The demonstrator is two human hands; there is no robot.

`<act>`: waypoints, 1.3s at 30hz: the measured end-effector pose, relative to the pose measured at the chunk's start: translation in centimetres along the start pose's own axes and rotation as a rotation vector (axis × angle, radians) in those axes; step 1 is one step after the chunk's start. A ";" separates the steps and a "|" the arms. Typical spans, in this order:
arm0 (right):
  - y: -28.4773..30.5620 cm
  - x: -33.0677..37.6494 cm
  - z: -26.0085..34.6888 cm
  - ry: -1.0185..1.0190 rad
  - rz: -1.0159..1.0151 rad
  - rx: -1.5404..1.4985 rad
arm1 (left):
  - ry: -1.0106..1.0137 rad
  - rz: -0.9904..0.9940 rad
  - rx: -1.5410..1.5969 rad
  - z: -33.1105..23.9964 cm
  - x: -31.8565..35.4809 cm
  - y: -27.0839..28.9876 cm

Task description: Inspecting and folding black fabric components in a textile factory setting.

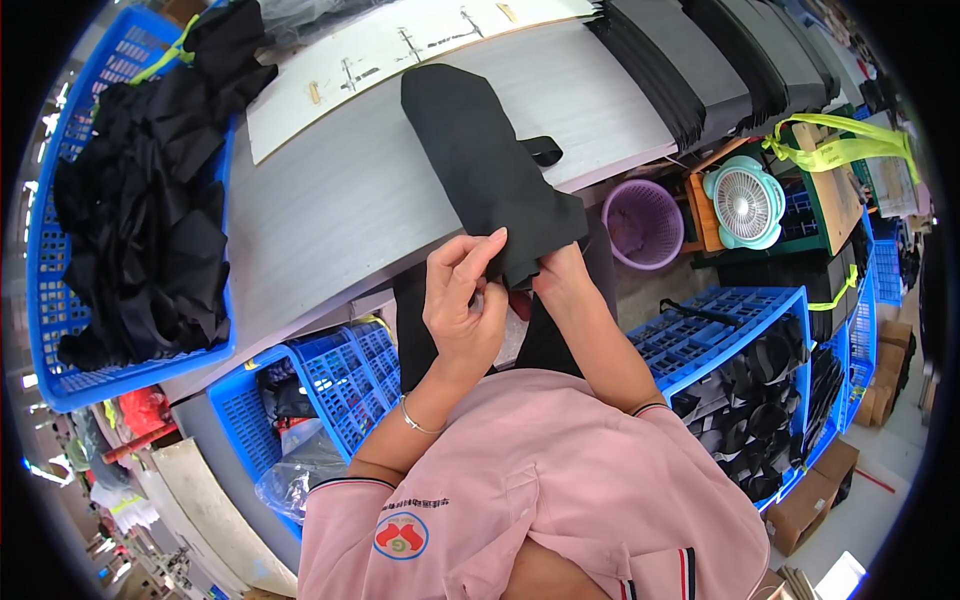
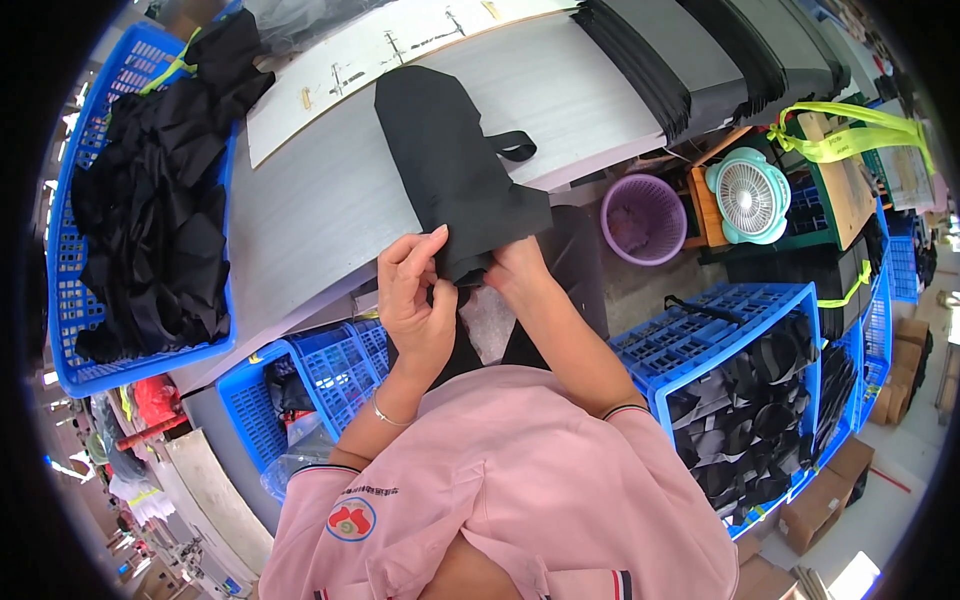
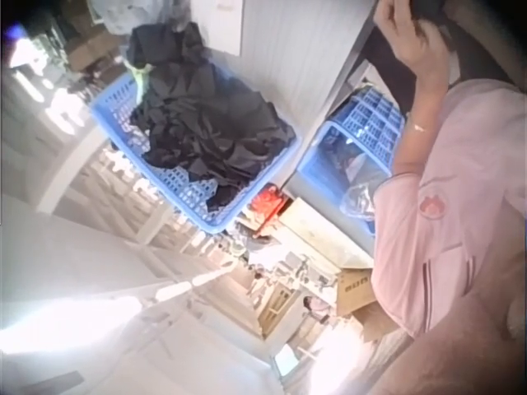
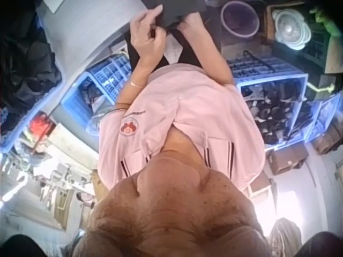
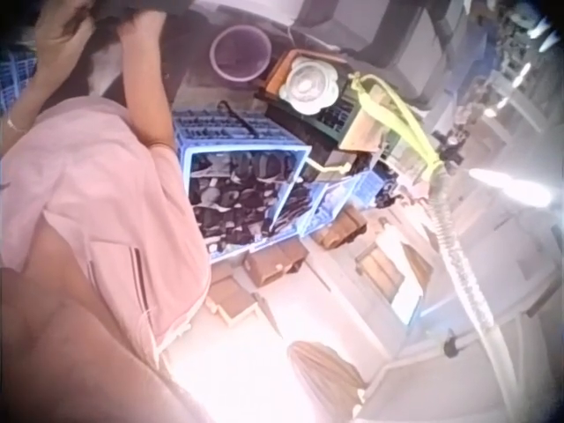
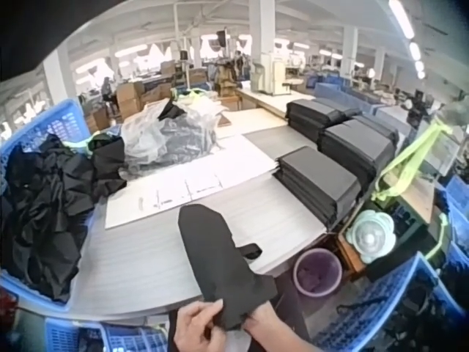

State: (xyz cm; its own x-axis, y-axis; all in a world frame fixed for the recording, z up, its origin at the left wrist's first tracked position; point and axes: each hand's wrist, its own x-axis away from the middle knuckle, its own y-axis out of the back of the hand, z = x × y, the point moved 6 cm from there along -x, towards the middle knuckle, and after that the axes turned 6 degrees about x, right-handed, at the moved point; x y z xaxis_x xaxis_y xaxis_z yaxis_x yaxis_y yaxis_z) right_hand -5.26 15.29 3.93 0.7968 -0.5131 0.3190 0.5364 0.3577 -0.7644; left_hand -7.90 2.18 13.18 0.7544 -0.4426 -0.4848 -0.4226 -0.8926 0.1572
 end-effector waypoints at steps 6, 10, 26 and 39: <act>0.2 0.2 -0.5 -0.056 -0.115 0.030 | 0.045 -0.009 0.073 0.2 0.7 0.4; -0.5 0.2 -0.5 -0.035 -0.057 0.049 | 0.053 -0.009 0.081 0.0 0.9 0.7; -0.6 0.7 -0.2 0.034 -0.164 0.190 | 0.045 0.012 0.049 0.6 1.1 2.0; 0.8 -1.1 -0.6 0.557 -0.077 0.972 | 0.135 -0.120 0.043 3.2 2.5 2.3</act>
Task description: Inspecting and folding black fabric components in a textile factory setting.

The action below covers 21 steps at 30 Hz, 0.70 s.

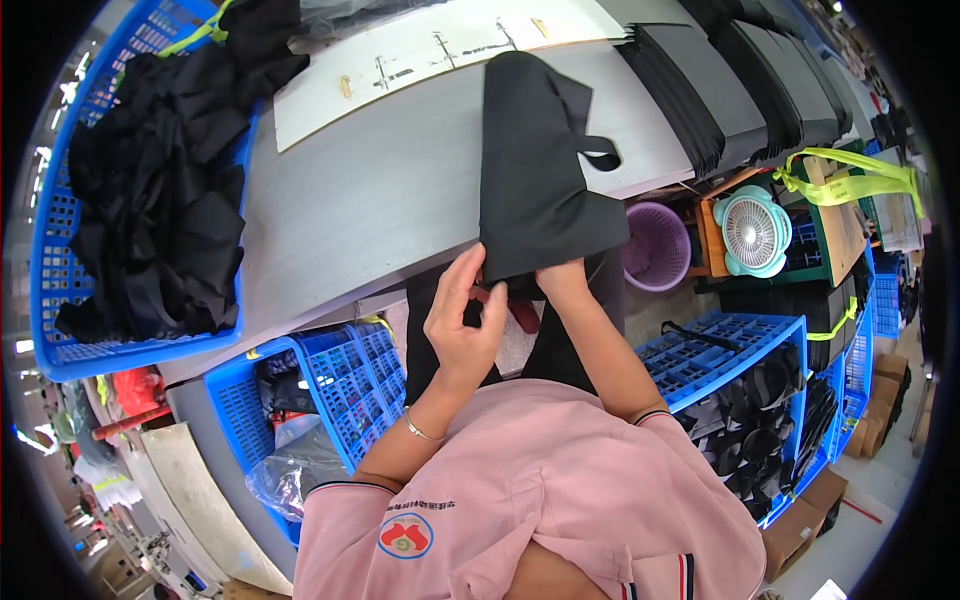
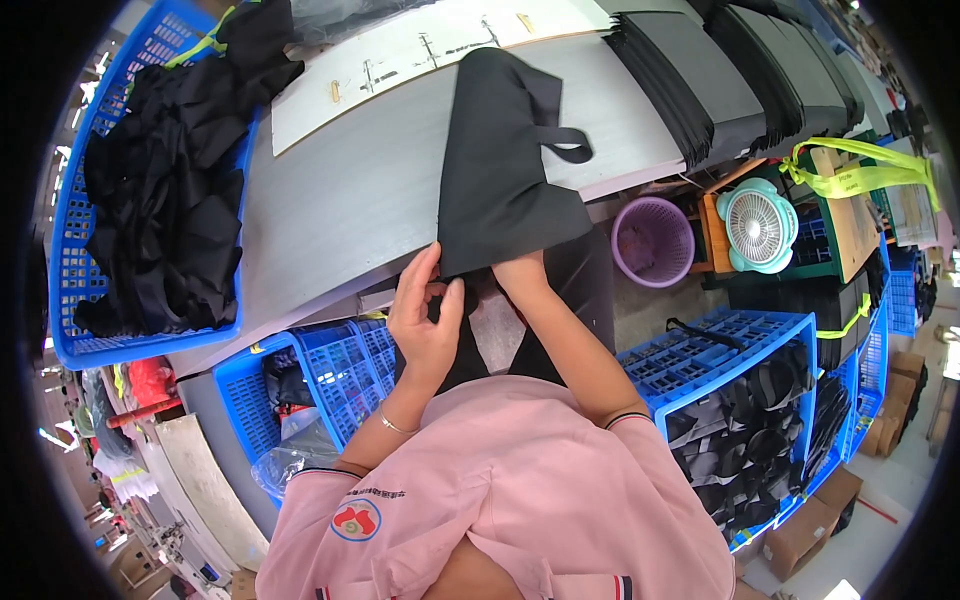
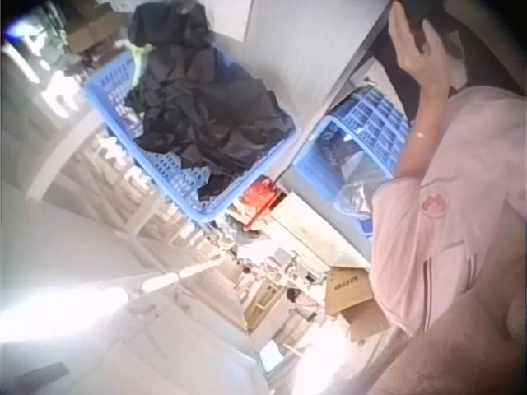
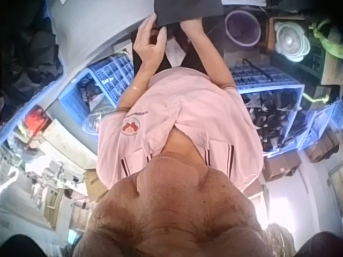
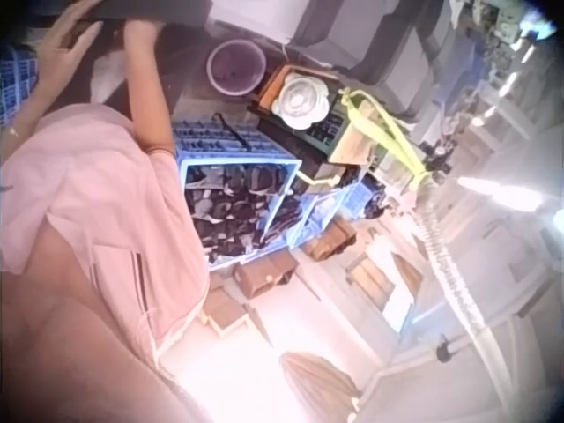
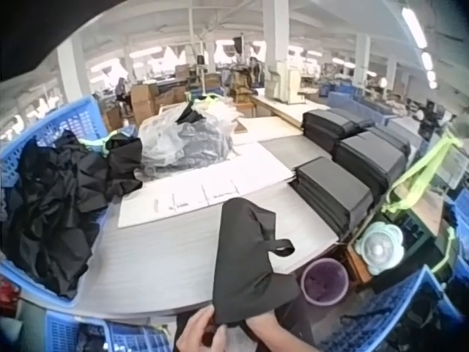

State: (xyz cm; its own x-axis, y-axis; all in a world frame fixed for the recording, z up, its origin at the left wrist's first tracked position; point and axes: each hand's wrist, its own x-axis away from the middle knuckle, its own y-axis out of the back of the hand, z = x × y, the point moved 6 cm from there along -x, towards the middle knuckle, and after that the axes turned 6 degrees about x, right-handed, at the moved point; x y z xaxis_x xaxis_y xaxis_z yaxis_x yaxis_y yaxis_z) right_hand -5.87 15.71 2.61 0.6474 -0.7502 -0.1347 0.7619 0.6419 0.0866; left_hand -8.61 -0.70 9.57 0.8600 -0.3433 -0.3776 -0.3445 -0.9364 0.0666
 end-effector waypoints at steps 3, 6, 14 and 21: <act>-0.9 -0.1 2.6 0.412 0.203 0.622 | 0.184 -0.052 -0.076 3.8 -0.2 0.9; -1.7 -0.7 3.1 0.287 0.424 0.620 | 0.477 -0.125 0.158 8.3 0.3 1.9; -4.1 1.3 2.4 0.469 0.247 1.077 | 0.816 -0.080 0.727 12.4 2.7 -2.5; -4.5 1.3 3.1 0.481 0.183 0.872 | 1.054 -0.048 0.834 13.3 3.5 -5.4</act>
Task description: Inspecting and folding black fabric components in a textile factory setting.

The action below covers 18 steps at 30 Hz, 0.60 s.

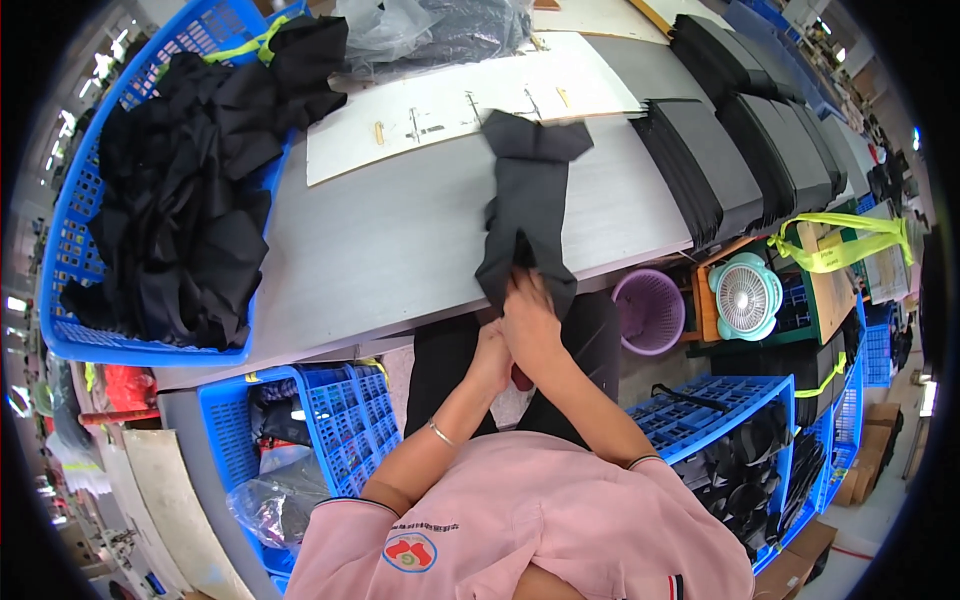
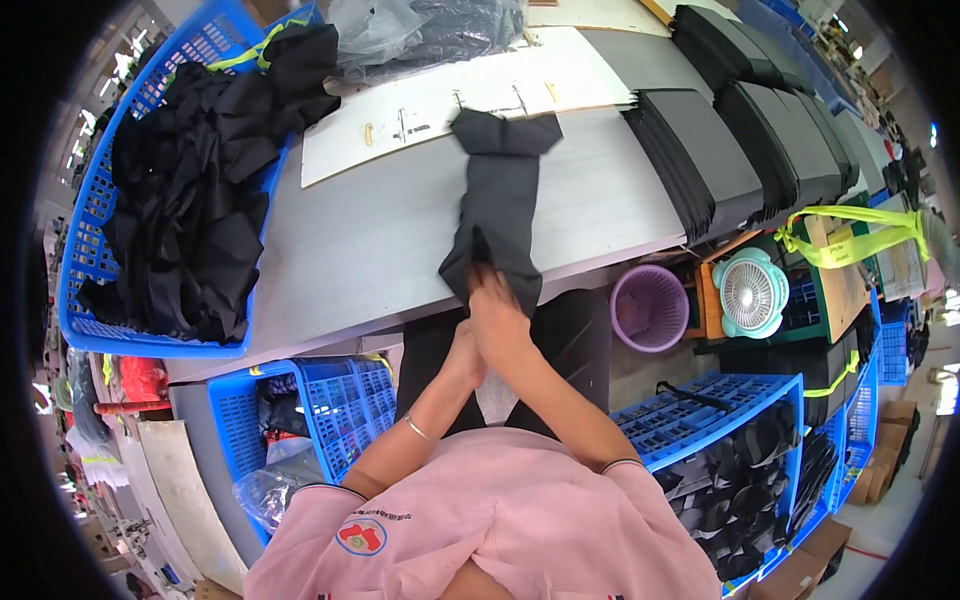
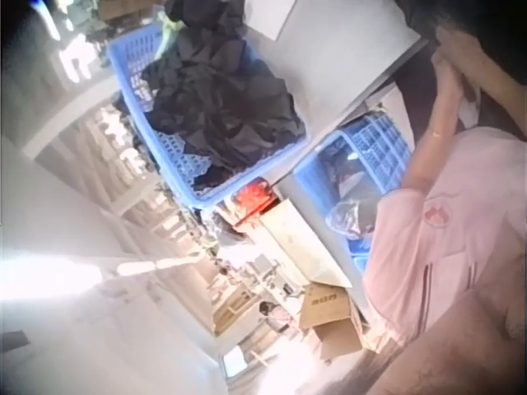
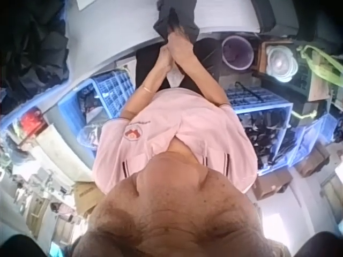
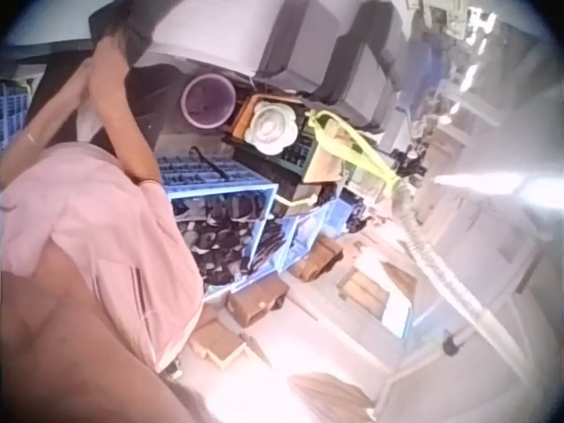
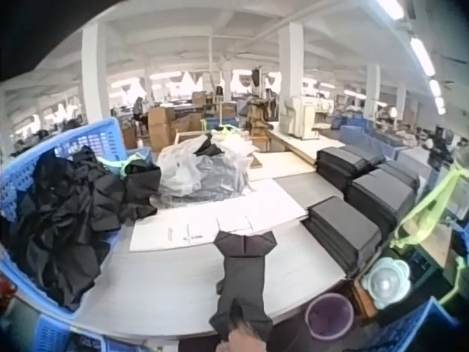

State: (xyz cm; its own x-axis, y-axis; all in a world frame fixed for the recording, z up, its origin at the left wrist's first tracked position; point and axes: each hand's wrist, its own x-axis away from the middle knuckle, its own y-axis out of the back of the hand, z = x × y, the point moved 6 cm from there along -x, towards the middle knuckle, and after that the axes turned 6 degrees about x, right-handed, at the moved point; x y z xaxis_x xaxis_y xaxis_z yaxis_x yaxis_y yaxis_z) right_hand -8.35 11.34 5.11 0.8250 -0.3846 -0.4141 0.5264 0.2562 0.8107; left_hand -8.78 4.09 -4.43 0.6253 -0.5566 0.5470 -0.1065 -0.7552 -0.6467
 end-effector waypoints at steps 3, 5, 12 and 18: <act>-1.6 -1.0 -0.9 -0.074 0.435 0.128 | 0.027 0.020 -0.001 0.5 0.4 -0.2; -1.0 -1.4 -1.1 -0.047 0.376 0.191 | 0.061 0.071 -0.098 0.8 0.7 0.0; -1.4 0.2 -1.7 -0.080 0.408 0.188 | 0.115 0.217 -0.131 0.9 0.5 2.2; 0.4 3.5 -1.7 -0.100 0.400 0.178 | -0.008 0.196 0.005 -3.6 1.7 4.4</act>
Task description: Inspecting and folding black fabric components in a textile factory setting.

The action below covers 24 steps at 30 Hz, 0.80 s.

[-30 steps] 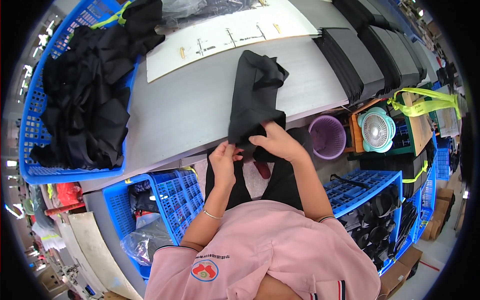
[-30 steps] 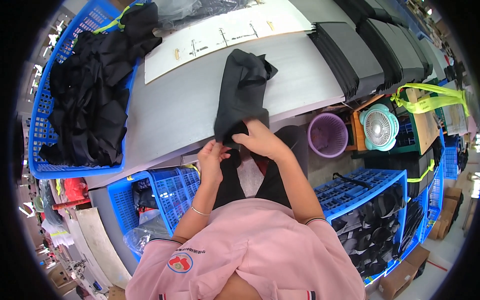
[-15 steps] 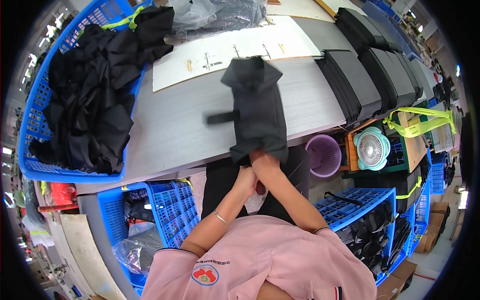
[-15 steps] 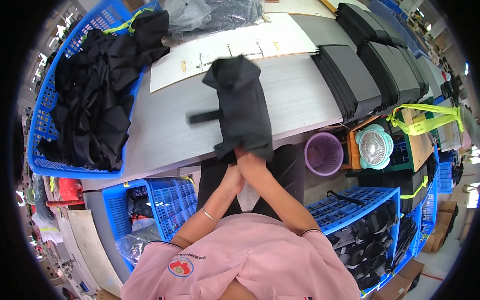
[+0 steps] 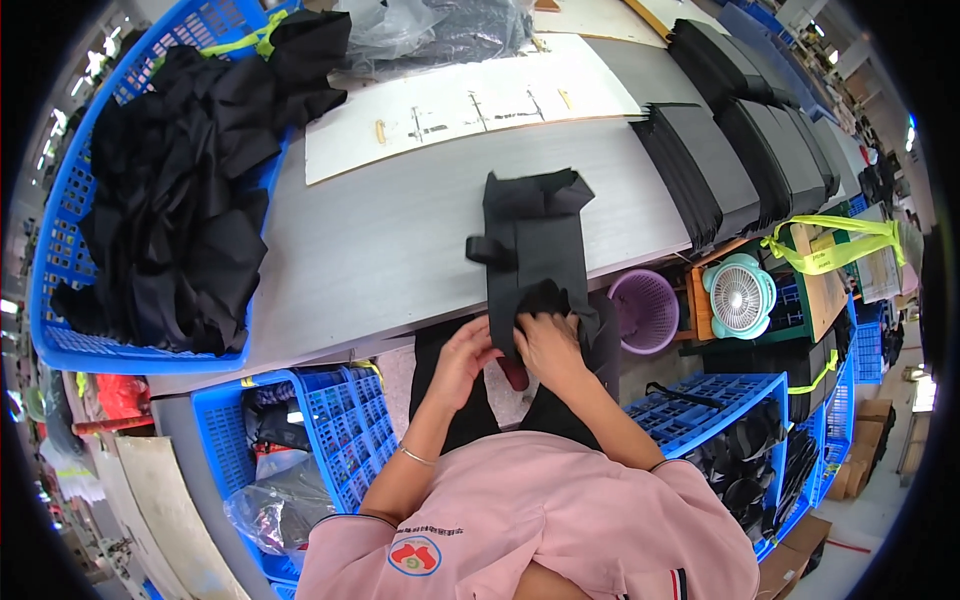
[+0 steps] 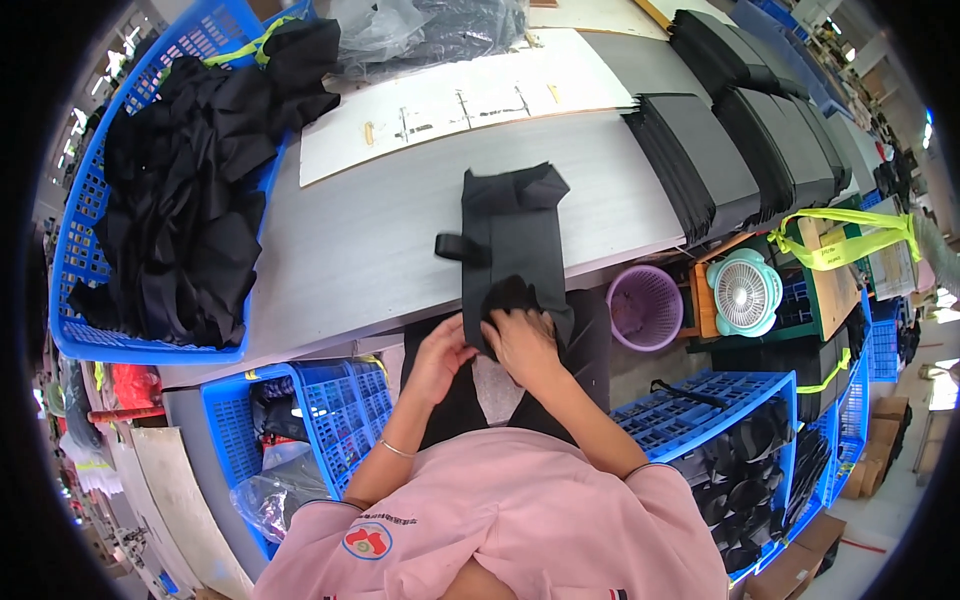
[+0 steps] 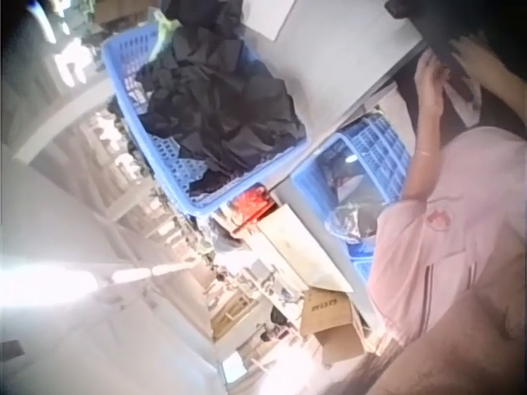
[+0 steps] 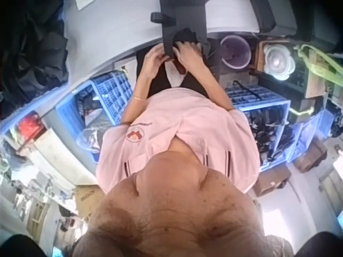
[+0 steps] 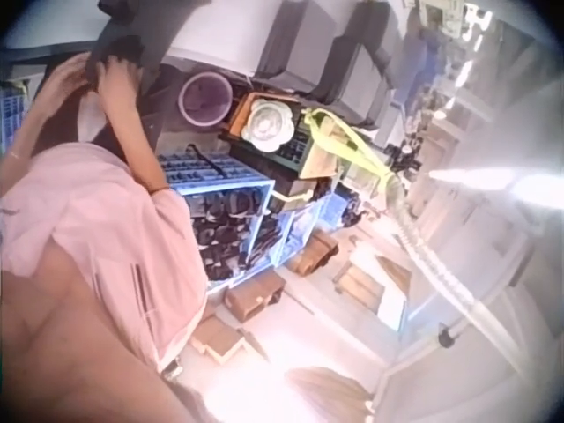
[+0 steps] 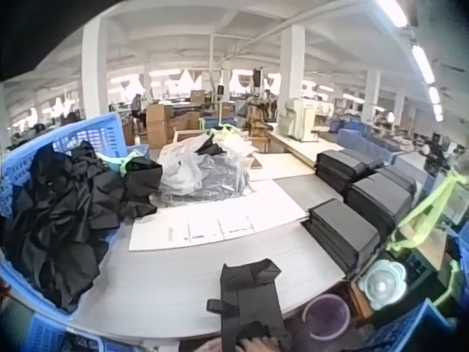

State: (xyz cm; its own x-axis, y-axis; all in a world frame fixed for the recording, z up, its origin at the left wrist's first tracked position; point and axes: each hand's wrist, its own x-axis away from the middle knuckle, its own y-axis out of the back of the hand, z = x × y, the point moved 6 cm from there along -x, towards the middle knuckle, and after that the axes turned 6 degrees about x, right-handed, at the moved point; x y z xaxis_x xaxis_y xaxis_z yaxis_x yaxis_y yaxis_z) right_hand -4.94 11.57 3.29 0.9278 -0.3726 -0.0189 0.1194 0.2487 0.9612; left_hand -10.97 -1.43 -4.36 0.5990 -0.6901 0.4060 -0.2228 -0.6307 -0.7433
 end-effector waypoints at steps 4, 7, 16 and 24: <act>-0.8 4.4 2.7 0.155 0.218 -0.033 | 0.052 0.115 0.008 -1.9 -0.2 -0.8; 3.8 6.4 5.3 0.317 0.047 -0.467 | 0.044 0.028 -0.058 -1.4 -0.1 -0.8; 8.3 2.1 -0.2 -0.041 -0.216 -0.615 | -0.127 0.192 -0.250 -2.5 3.3 -2.4; 4.3 1.1 -1.6 0.284 -0.028 -0.647 | -0.049 0.295 0.042 -5.3 5.5 -0.4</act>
State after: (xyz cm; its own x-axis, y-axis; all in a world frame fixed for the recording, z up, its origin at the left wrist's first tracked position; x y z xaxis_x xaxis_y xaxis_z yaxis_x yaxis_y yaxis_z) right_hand -2.79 13.66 6.93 0.9671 -0.1605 -0.1973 0.2489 0.7566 0.6047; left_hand -11.72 -6.89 0.98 0.5499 -0.8228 0.1434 -0.3618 -0.3895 -0.8470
